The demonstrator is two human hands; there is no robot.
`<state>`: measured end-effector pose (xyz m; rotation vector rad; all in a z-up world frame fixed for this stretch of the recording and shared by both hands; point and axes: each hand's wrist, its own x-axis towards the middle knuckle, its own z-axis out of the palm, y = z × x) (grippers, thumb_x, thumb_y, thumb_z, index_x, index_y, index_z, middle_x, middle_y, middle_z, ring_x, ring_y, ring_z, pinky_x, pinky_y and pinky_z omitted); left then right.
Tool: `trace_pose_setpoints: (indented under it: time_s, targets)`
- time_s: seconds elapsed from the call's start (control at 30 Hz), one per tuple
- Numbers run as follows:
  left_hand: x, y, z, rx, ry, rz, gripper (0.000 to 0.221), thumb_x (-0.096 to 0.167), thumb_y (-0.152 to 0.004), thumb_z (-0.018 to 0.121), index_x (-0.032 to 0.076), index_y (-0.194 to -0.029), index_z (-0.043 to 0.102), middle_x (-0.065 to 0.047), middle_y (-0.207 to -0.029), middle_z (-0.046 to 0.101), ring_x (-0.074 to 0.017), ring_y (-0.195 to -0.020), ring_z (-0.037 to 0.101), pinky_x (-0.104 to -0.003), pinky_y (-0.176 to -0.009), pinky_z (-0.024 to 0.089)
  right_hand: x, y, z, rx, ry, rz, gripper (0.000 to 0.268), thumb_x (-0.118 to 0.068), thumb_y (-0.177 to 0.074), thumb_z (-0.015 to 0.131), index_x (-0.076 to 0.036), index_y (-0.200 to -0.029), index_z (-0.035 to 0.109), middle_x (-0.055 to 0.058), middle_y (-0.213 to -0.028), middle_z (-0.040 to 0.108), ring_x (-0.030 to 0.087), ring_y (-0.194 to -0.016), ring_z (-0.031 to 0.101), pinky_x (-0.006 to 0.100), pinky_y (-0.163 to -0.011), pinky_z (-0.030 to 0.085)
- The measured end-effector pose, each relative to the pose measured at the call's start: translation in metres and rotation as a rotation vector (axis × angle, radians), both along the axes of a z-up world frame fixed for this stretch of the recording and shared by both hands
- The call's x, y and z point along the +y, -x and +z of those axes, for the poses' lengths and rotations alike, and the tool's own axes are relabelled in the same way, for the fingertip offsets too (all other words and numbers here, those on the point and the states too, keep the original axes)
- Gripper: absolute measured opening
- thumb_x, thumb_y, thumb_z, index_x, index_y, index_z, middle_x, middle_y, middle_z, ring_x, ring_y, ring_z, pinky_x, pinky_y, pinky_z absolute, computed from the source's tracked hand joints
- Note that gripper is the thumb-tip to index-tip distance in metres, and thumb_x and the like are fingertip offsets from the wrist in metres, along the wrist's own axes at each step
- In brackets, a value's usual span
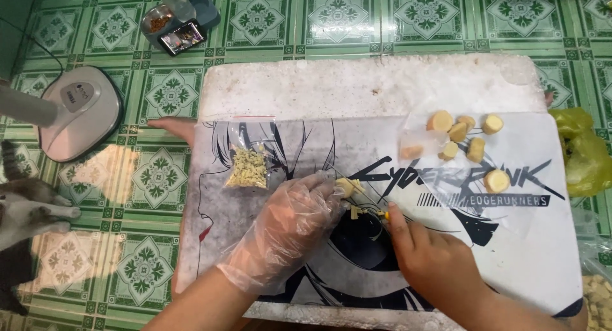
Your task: Finely chopping or mincing small pieces of ginger using a small knife on a cutting board.
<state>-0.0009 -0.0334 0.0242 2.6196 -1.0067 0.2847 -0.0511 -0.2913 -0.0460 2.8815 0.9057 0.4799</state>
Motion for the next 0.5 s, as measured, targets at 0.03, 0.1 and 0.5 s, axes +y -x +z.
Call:
trace_pose_setpoints:
  time_s: [0.03, 0.1, 0.5]
  targets:
    - [0.000, 0.001, 0.000, 0.009, 0.001, 0.009, 0.022, 0.010, -0.089, 0.066, 0.004, -0.109, 0.075, -0.011, -0.117, 0.077, -0.0326, -0.116, 0.071, -0.043, -0.097, 0.058, 0.002, 0.001, 0.001, -0.008, 0.018, 0.007, 0.054, -0.021, -0.092, 0.069, 0.004, -0.140, 0.064, 0.002, -0.077, 0.070, 0.008, -0.043, 0.062, 0.023, -0.040, 0.050]
    - [-0.001, 0.002, 0.002, 0.019, -0.001, 0.015, 0.023, 0.010, -0.091, 0.066, 0.005, -0.112, 0.075, -0.010, -0.120, 0.076, -0.0324, -0.119, 0.071, -0.044, -0.096, 0.057, 0.006, 0.001, 0.003, -0.016, 0.034, 0.011, 0.056, -0.017, -0.089, 0.069, 0.006, -0.140, 0.064, 0.001, -0.070, 0.064, 0.007, -0.042, 0.056, 0.023, -0.039, 0.046]
    - [-0.008, 0.000, 0.002, -0.085, 0.140, -0.002, 0.023, 0.001, -0.087, 0.075, 0.000, -0.110, 0.071, -0.014, -0.110, 0.080, -0.0308, -0.101, 0.078, -0.043, -0.092, 0.063, 0.020, -0.007, -0.001, -0.071, 0.136, 0.026, 0.058, -0.012, -0.082, 0.068, 0.002, -0.139, 0.068, 0.000, -0.065, 0.060, 0.004, -0.038, 0.045, 0.020, -0.036, 0.037]
